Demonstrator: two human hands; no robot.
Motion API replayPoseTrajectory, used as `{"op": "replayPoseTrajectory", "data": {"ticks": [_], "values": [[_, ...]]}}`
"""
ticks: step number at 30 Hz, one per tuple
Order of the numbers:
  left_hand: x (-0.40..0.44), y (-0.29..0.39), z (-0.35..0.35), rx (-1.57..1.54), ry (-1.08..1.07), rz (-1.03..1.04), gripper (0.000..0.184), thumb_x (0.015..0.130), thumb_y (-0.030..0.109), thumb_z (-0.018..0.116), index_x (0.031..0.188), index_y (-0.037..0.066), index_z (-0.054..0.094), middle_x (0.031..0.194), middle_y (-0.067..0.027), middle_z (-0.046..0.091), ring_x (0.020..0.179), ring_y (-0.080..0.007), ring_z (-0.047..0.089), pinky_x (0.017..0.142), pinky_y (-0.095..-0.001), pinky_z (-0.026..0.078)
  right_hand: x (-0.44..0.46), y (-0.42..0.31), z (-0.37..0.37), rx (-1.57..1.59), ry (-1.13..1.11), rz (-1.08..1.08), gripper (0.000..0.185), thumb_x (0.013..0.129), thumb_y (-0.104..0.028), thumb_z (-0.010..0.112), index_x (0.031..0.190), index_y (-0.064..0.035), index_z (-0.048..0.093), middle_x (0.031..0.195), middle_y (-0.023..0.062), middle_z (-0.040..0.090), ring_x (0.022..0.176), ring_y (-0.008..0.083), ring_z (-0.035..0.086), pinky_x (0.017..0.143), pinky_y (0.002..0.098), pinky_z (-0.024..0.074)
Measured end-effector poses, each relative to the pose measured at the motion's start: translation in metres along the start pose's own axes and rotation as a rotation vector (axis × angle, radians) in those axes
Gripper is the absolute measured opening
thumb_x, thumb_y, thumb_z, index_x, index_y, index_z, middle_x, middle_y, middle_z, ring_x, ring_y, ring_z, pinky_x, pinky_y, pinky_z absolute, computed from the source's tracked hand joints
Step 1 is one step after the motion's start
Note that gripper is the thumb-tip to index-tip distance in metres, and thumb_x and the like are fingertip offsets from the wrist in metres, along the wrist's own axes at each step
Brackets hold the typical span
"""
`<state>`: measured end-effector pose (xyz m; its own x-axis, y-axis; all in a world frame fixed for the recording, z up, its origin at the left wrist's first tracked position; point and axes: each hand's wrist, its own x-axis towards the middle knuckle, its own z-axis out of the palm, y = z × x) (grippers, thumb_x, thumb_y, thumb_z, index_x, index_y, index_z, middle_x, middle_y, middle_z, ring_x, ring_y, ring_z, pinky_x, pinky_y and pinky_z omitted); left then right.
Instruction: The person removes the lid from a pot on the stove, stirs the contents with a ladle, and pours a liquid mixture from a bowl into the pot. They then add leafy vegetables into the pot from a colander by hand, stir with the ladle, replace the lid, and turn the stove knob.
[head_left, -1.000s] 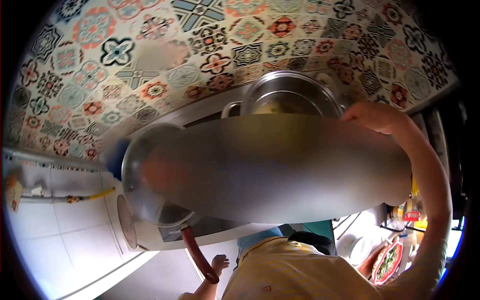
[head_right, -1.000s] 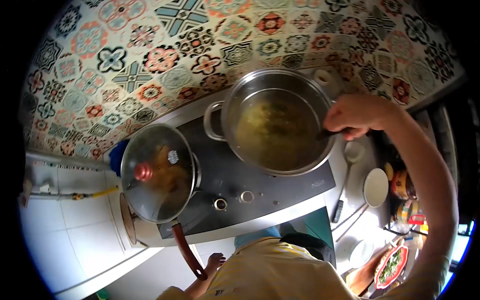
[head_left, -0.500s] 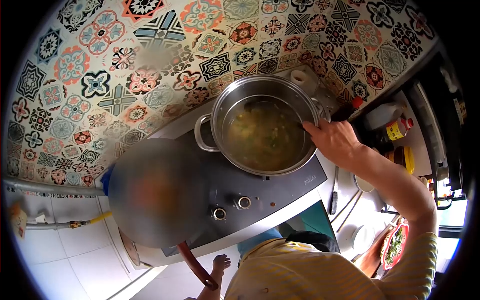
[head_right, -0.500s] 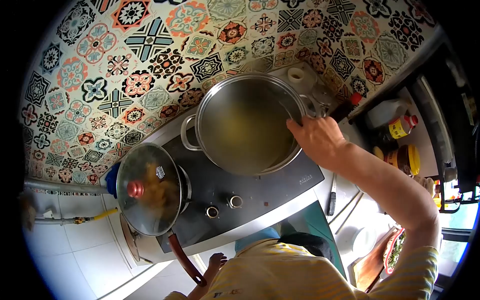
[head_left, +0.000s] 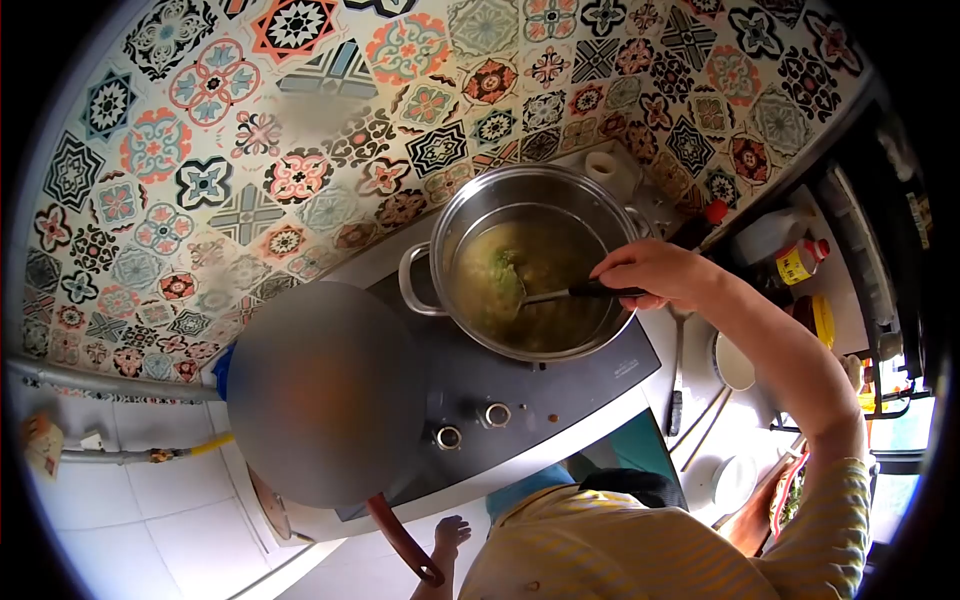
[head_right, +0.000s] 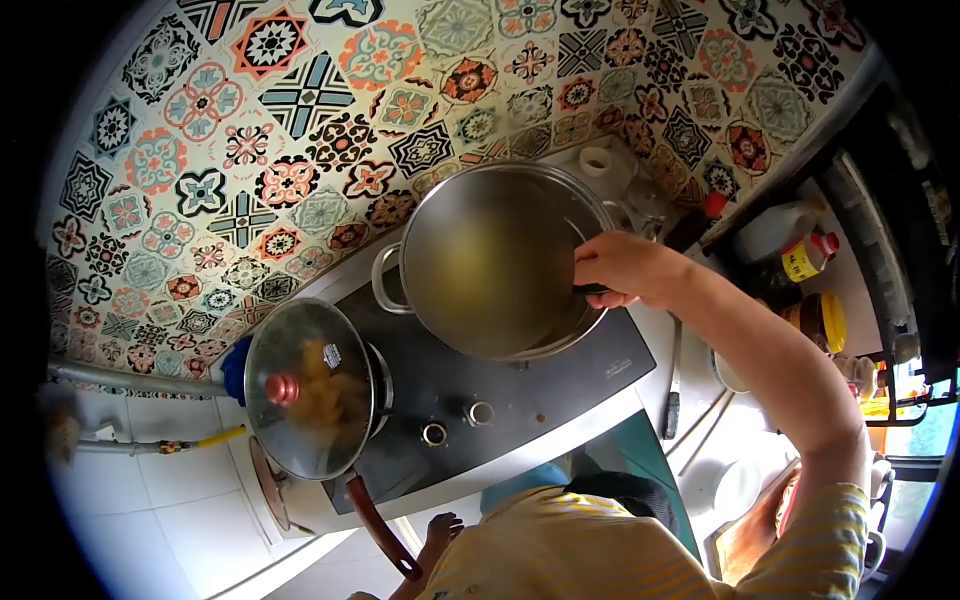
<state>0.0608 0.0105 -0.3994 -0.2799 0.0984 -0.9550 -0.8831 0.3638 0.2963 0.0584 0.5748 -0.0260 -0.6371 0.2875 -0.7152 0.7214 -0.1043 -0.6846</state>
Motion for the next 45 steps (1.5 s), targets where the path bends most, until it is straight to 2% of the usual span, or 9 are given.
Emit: {"op": "replayPoseTrajectory", "data": {"ticks": [4, 16, 19, 22, 25, 29, 34, 43, 45], "values": [[0.004, -0.003, -0.006, -0.068, 0.008, -0.036, 0.020, 0.087, 0.019, 0.048, 0.098, 0.003, 0.050, 0.084, -0.0149, 0.060, 0.068, -0.0276, 0.061, 0.060, -0.0369, 0.052, -0.023, 0.003, 0.001, 0.129, 0.015, -0.073, 0.029, 0.085, -0.013, 0.053, 0.110, 0.0009, 0.053, 0.066, 0.0037, 0.051, 0.046, 0.0049, 0.040, 0.038, 0.0184, 0.0267], [0.019, 0.000, -0.007, -0.012, -0.039, -0.012, 0.022, 0.086, 0.022, 0.049, 0.098, 0.004, 0.050, 0.084, -0.0146, 0.060, 0.068, -0.0274, 0.061, 0.059, -0.0376, 0.052, -0.067, 0.029, -0.001, 0.069, 0.237, -0.419, 0.035, 0.086, -0.021, 0.055, 0.115, -0.0007, 0.052, 0.065, -0.0017, 0.046, 0.057, 0.0045, 0.040, 0.048, 0.0191, 0.0329], [0.016, 0.005, -0.004, 0.026, -0.011, -0.009, 0.022, 0.085, 0.021, 0.050, 0.098, 0.004, 0.049, 0.084, -0.0139, 0.060, 0.068, -0.0265, 0.061, 0.059, -0.0371, 0.052, -0.069, 0.037, -0.001, -0.089, 0.390, -0.479, 0.032, 0.085, -0.020, 0.056, 0.112, -0.0045, 0.056, 0.064, 0.0019, 0.051, 0.056, 0.0087, 0.046, 0.051, 0.0231, 0.0376], [0.013, 0.005, -0.005, 0.008, -0.024, -0.034, 0.022, 0.085, 0.021, 0.051, 0.098, 0.004, 0.050, 0.083, -0.0128, 0.060, 0.068, -0.0245, 0.060, 0.059, -0.0353, 0.052, -0.082, 0.035, 0.001, -0.599, 0.646, -0.581, 0.027, 0.080, -0.015, 0.059, 0.106, -0.0087, 0.060, 0.069, 0.0071, 0.054, 0.060, 0.0184, 0.054, 0.056, 0.0296, 0.0429], [0.010, 0.005, -0.003, 0.056, -0.003, -0.015, 0.021, 0.085, 0.021, 0.051, 0.098, 0.004, 0.050, 0.083, -0.0123, 0.060, 0.067, -0.0240, 0.060, 0.059, -0.0348, 0.051, -0.104, 0.027, 0.005, -0.928, 0.730, -0.650, 0.028, 0.073, -0.010, 0.062, 0.101, -0.0113, 0.062, 0.078, 0.0099, 0.055, 0.067, 0.0270, 0.057, 0.060, 0.0356, 0.0452], [0.007, 0.007, -0.001, 0.067, 0.009, -0.030, 0.021, 0.084, 0.021, 0.053, 0.097, 0.004, 0.051, 0.083, -0.0121, 0.060, 0.067, -0.0240, 0.061, 0.059, -0.0348, 0.052, -0.129, 0.017, 0.010, -1.102, 0.747, -0.694, 0.026, 0.068, -0.005, 0.063, 0.094, -0.0115, 0.064, 0.076, 0.0079, 0.052, 0.067, 0.0270, 0.057, 0.058, 0.0372, 0.0445], [0.005, 0.009, 0.004, 0.103, 0.018, -0.015, 0.022, 0.084, 0.022, 0.053, 0.097, 0.004, 0.051, 0.084, -0.0122, 0.060, 0.068, -0.0242, 0.062, 0.059, -0.0347, 0.053, -0.146, -0.007, 0.008, -1.272, 0.567, -0.530, 0.021, 0.068, -0.005, 0.061, 0.088, -0.0121, 0.064, 0.076, 0.0051, 0.053, 0.069, 0.0255, 0.057, 0.056, 0.0370, 0.0427], [-0.004, 0.012, 0.006, 0.062, 0.012, -0.018, 0.020, 0.086, 0.021, 0.050, 0.097, 0.004, 0.051, 0.085, -0.0119, 0.061, 0.069, -0.0239, 0.062, 0.058, -0.0341, 0.052, -0.098, 0.004, 0.015, -1.334, 0.308, -0.609, 0.030, 0.069, -0.010, 0.063, 0.098, -0.0144, 0.061, 0.079, 0.0050, 0.052, 0.066, 0.0233, 0.057, 0.057, 0.0352, 0.0439], [-0.007, 0.007, 0.005, 0.039, 0.024, -0.021, 0.020, 0.086, 0.021, 0.049, 0.096, 0.004, 0.051, 0.084, -0.0120, 0.060, 0.069, -0.0240, 0.062, 0.058, -0.0341, 0.052, -0.095, 0.009, 0.022, -1.422, 0.309, -0.623, 0.032, 0.071, -0.007, 0.057, 0.103, -0.0127, 0.058, 0.081, 0.0076, 0.050, 0.064, 0.0256, 0.057, 0.057, 0.0356, 0.0458]]}}
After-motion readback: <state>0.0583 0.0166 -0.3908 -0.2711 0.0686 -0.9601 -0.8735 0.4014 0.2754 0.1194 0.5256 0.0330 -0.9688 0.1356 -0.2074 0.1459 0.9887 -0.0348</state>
